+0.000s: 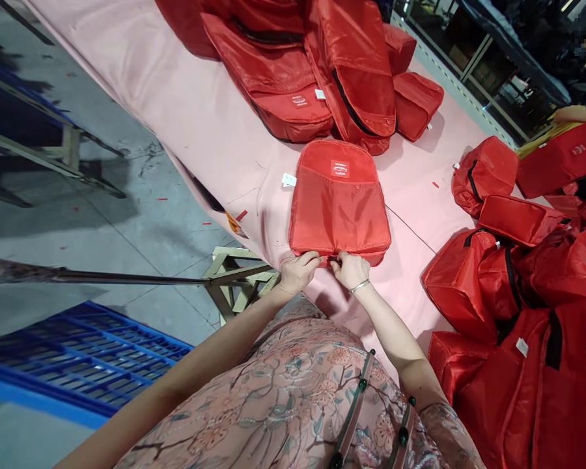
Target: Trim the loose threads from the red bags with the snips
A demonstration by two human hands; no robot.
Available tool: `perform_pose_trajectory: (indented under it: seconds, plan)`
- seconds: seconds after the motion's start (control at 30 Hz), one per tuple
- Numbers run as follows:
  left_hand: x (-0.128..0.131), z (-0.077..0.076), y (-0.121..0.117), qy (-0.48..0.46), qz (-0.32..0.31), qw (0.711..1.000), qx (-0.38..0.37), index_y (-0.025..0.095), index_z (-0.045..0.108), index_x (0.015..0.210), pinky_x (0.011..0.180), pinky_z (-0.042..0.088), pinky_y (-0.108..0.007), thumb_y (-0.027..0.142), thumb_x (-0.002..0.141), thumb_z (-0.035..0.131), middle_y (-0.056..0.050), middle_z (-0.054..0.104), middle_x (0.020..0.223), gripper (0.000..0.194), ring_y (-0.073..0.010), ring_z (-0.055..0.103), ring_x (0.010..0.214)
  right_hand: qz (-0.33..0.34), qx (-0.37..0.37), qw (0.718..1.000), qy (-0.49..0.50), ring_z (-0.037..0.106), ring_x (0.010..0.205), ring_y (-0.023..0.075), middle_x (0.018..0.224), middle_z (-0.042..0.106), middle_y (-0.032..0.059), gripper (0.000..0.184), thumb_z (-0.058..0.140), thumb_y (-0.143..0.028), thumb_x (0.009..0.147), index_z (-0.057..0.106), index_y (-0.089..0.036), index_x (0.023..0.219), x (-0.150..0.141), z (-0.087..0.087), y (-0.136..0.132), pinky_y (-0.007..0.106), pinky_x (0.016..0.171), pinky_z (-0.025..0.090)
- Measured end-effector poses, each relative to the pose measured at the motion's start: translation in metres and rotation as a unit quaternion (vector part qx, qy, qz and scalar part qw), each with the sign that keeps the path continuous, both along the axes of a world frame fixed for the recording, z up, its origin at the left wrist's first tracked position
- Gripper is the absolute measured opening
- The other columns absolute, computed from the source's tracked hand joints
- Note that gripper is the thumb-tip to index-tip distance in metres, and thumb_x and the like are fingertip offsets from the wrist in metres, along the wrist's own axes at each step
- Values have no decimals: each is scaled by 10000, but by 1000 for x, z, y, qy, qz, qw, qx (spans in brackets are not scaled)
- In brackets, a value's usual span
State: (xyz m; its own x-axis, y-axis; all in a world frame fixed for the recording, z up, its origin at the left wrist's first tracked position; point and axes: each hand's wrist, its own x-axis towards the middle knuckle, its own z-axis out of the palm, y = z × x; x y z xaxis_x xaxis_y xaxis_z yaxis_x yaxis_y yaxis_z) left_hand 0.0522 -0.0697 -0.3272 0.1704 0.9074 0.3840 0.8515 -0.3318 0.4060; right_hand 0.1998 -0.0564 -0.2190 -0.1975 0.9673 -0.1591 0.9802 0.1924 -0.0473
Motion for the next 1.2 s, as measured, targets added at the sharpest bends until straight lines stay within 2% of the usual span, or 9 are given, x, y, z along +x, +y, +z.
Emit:
perform_pose_trajectory:
  seconds: [0.23,0.53,1.2]
  plan:
    - [1,-5,0,-11,4,1000,-8,237,659,958,673,410,-296,217,883,382,-43,654,1054,288,-156,590,783,-11,2,1000,7,647,852,211,877,700,38,274,471,-457,842,621,-262,962,9,-1,1,285,687,451]
    - [2,2,-2,-16,6,1000,-23,228,653,951,673,414,-292,234,882,385,-57,644,1048,276,-159,587,795,6,-8,1000,5,642,862,202,905,699,38,264,491,-446,835,629,-259,960,6,1,4,272,681,442]
    - [3,-3,-1,-21,12,1000,-9,234,648,977,664,429,-285,218,879,388,-53,646,1048,278,-161,594,803,20,-11,999,24,641,833,194,864,701,13,242,524,-458,809,637,-279,927,11,0,12,263,656,440]
